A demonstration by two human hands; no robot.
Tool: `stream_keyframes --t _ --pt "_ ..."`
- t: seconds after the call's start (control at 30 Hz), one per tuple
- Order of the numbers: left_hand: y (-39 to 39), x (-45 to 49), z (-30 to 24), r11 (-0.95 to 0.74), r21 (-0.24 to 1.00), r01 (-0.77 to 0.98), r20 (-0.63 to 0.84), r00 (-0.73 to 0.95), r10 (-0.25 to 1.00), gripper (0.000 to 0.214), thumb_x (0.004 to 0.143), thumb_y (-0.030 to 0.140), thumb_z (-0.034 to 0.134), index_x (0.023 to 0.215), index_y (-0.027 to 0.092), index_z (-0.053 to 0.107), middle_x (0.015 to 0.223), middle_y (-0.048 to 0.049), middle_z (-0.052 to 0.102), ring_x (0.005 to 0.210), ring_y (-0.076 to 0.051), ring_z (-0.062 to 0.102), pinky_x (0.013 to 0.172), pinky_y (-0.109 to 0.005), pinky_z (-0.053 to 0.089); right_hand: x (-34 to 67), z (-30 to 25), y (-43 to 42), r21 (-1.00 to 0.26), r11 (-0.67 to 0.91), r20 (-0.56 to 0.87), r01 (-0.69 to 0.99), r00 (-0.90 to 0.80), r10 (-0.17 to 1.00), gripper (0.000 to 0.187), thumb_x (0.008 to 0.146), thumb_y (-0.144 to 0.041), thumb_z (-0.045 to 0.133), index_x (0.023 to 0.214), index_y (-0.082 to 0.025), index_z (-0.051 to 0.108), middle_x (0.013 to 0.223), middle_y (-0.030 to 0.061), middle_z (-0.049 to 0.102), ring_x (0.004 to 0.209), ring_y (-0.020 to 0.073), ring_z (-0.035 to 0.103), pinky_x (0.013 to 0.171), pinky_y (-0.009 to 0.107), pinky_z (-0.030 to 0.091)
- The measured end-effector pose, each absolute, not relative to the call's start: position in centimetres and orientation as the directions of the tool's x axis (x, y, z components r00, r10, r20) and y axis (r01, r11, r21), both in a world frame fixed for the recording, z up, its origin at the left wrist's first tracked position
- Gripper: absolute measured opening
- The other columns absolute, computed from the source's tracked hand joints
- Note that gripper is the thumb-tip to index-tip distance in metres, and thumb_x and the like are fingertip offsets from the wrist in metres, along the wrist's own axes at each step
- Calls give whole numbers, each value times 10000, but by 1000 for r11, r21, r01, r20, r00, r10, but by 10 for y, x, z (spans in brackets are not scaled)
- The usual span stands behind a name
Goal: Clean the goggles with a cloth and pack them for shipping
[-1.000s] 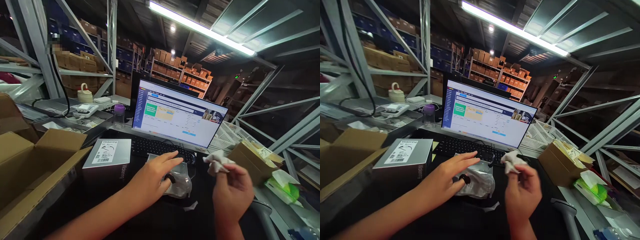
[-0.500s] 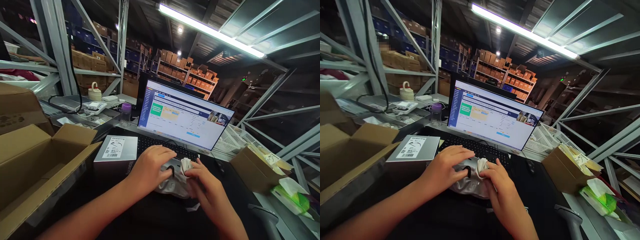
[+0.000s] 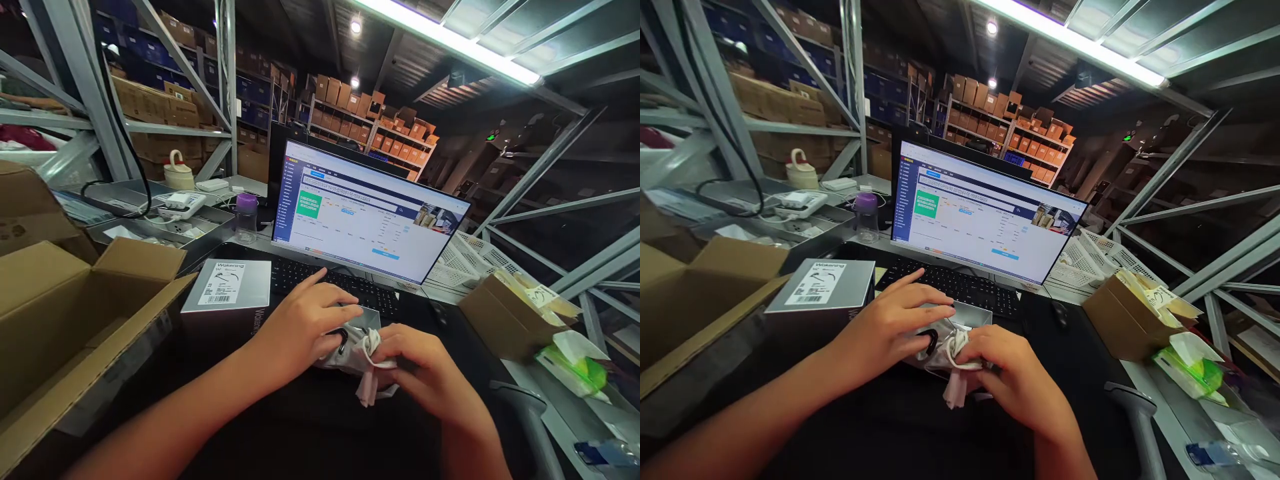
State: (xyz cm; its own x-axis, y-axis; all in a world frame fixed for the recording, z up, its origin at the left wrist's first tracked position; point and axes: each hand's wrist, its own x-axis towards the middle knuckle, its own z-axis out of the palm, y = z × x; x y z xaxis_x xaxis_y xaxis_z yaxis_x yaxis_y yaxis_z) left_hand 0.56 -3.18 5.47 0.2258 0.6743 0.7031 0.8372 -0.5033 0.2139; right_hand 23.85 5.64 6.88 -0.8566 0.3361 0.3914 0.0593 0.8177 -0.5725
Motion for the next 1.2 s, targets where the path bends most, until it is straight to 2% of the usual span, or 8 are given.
stream_keyframes --t 0.17,0.3,0.4,0.5,0.63,0.8,1.0,1.2 --pt "-28 10 49 -492 95 865 766 252 592 441 817 -4 532 1180 213 657 1236 -68 687 1186 -199 616 1207 -535 290 223 55 48 -544 822 493 169 -728 476 198 833 -209 725 707 -216 572 722 -8 632 639 139 535 602 251 406" --pt "-34 17 53 -355 120 927 820 109 561 494 871 93 589 1357 153 526 1377 -149 569 1312 -271 509 1172 -523 354 219 50 51 -689 705 511 171 -575 639 245 859 -238 668 703 -217 480 677 -36 551 598 115 457 555 228 362" --pt "-44 25 56 -198 190 962 831 -50 555 428 865 155 609 1288 137 546 1211 -155 606 1139 -300 580 995 -507 509 217 47 55 -780 610 534 137 -363 764 266 864 -278 655 696 -220 457 645 -49 480 577 109 396 518 220 318" --pt "-50 36 50 -185 148 971 781 1 625 381 806 137 597 1185 151 559 1064 -121 640 972 -288 628 862 -482 568 211 41 53 -808 584 559 76 -214 801 271 843 -282 673 683 -219 464 636 -51 452 581 111 382 521 220 315" --pt "-45 47 33 -183 57 981 749 79 658 656 668 181 647 1287 97 445 1122 -175 644 1007 -338 653 851 -485 589 202 36 39 -812 583 561 -7 -281 778 240 820 -225 675 681 -219 480 632 -52 477 563 107 397 518 217 334" --pt "-40 46 26 -98 -3 995 823 58 565 553 738 241 621 1239 103 433 1087 -202 647 1021 -367 667 833 -491 596 199 42 29 -799 600 539 -35 -484 690 267 757 -158 734 671 -216 487 658 -49 554 582 105 469 553 211 381" --pt "-38 47 26 -170 107 980 770 26 637 577 709 153 577 1260 156 405 1236 -201 594 932 -296 709 687 -377 615 191 36 30 -727 685 653 -50 -361 666 428 624 -120 809 543 -192 395 523 -84 459 490 67 367 491 195 292" --pt "-35 40 35 -356 296 886 568 136 812 572 670 54 586 1187 272 476 956 0 663 725 -186 692 617 -268 551 200 47 48 -934 218 318 -282 -378 870 535 591 -282 881 571 -209 351 525 -85 429 493 65 332 467 183 295"
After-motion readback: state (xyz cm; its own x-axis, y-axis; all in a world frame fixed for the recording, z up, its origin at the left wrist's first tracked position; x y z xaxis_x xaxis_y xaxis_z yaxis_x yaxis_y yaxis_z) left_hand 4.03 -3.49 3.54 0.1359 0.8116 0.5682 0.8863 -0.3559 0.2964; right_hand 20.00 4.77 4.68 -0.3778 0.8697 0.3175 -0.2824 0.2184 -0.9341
